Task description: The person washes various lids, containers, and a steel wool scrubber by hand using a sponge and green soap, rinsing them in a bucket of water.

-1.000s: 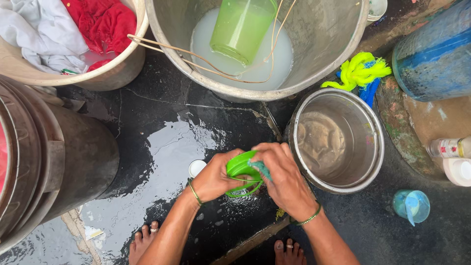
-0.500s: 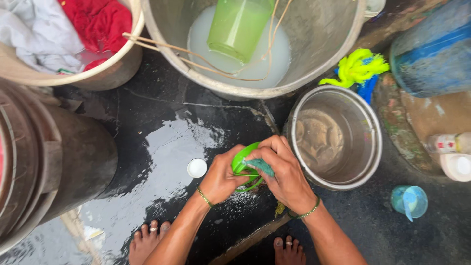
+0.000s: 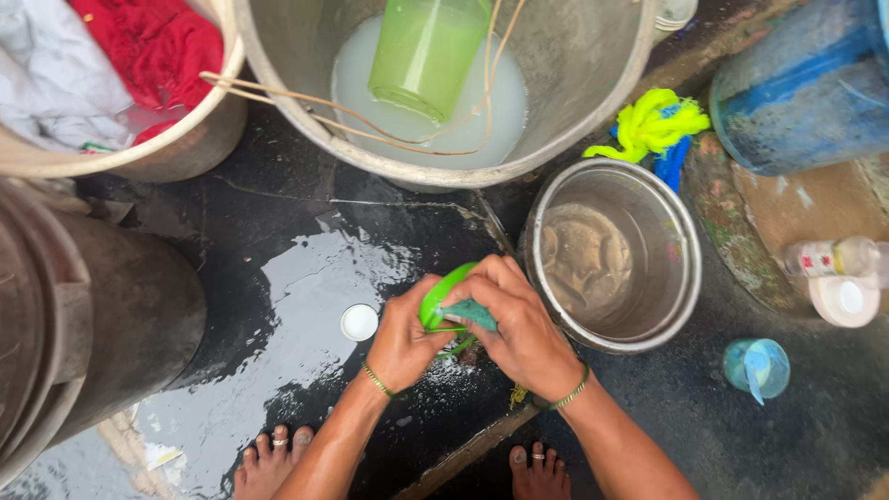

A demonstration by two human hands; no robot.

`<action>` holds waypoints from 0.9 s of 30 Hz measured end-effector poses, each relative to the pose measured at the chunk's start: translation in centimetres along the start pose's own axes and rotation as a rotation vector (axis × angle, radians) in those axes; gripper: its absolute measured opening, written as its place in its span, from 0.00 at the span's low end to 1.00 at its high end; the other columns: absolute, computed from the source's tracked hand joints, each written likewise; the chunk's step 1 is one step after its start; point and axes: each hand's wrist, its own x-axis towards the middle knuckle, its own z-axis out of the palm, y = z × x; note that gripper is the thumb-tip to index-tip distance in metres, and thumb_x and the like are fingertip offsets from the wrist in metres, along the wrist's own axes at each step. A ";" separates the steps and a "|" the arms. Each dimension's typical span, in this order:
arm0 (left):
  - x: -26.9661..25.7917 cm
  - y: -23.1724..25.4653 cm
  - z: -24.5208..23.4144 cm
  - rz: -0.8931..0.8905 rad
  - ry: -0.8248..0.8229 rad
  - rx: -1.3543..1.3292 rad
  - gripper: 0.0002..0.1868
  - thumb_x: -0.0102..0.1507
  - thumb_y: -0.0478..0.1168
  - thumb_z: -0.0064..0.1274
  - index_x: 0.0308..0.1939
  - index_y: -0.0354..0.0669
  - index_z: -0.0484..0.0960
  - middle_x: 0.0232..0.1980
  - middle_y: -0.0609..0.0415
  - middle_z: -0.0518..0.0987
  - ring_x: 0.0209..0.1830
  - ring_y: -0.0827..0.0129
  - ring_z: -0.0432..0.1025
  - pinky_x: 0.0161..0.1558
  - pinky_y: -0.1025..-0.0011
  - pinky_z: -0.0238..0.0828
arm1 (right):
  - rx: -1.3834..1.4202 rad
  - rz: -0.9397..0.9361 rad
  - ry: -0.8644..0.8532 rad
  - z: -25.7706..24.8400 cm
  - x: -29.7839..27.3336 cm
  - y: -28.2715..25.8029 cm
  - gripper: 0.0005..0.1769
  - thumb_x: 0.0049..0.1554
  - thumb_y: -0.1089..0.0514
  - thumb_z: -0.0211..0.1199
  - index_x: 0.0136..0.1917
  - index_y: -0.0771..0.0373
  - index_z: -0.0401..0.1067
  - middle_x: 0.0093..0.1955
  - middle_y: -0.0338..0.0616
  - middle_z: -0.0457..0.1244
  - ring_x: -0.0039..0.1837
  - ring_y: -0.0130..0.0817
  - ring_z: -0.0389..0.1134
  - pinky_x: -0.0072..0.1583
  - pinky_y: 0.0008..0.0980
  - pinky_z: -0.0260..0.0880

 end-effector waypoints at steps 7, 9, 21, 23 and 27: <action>-0.4 -0.3 -0.8 0.058 0.016 -0.011 0.17 0.54 0.25 0.56 0.46 0.38 0.77 0.33 0.59 0.80 0.34 0.81 0.75 0.37 0.78 0.73 | -0.026 0.300 0.017 -2.0 -0.3 4.4 0.12 0.51 0.66 0.72 0.49 0.61 0.77 0.44 0.45 0.62 0.50 0.39 0.67 0.53 0.36 0.66; -0.5 -0.6 -1.0 0.093 -0.009 0.018 0.18 0.53 0.25 0.56 0.46 0.39 0.77 0.34 0.61 0.82 0.35 0.82 0.78 0.39 0.79 0.76 | 0.027 0.305 0.029 -2.0 -0.8 5.5 0.11 0.52 0.65 0.71 0.49 0.61 0.77 0.45 0.43 0.63 0.50 0.37 0.67 0.53 0.35 0.67; -0.6 -5.1 -0.8 0.052 0.087 -0.506 0.13 0.59 0.24 0.57 0.39 0.41 0.71 0.35 0.62 0.75 0.35 0.82 0.69 0.40 0.78 0.72 | 0.635 0.583 0.396 -3.7 -3.2 7.2 0.07 0.59 0.60 0.67 0.51 0.62 0.74 0.45 0.36 0.68 0.45 0.21 0.68 0.48 0.25 0.72; -0.4 -4.7 -0.5 0.034 0.126 -0.570 0.15 0.58 0.21 0.57 0.45 0.38 0.72 0.40 0.60 0.75 0.39 0.80 0.68 0.43 0.78 0.68 | 0.619 0.639 0.391 -3.0 -3.0 6.3 0.08 0.57 0.60 0.66 0.50 0.61 0.74 0.44 0.36 0.68 0.43 0.22 0.69 0.45 0.26 0.74; 0.1 -3.0 -0.1 -0.013 0.129 -0.746 0.20 0.54 0.22 0.54 0.48 0.38 0.73 0.45 0.58 0.78 0.45 0.76 0.73 0.49 0.75 0.71 | 0.423 0.429 0.385 -2.1 -2.6 4.3 0.07 0.59 0.61 0.66 0.51 0.63 0.75 0.47 0.38 0.67 0.49 0.23 0.67 0.53 0.25 0.70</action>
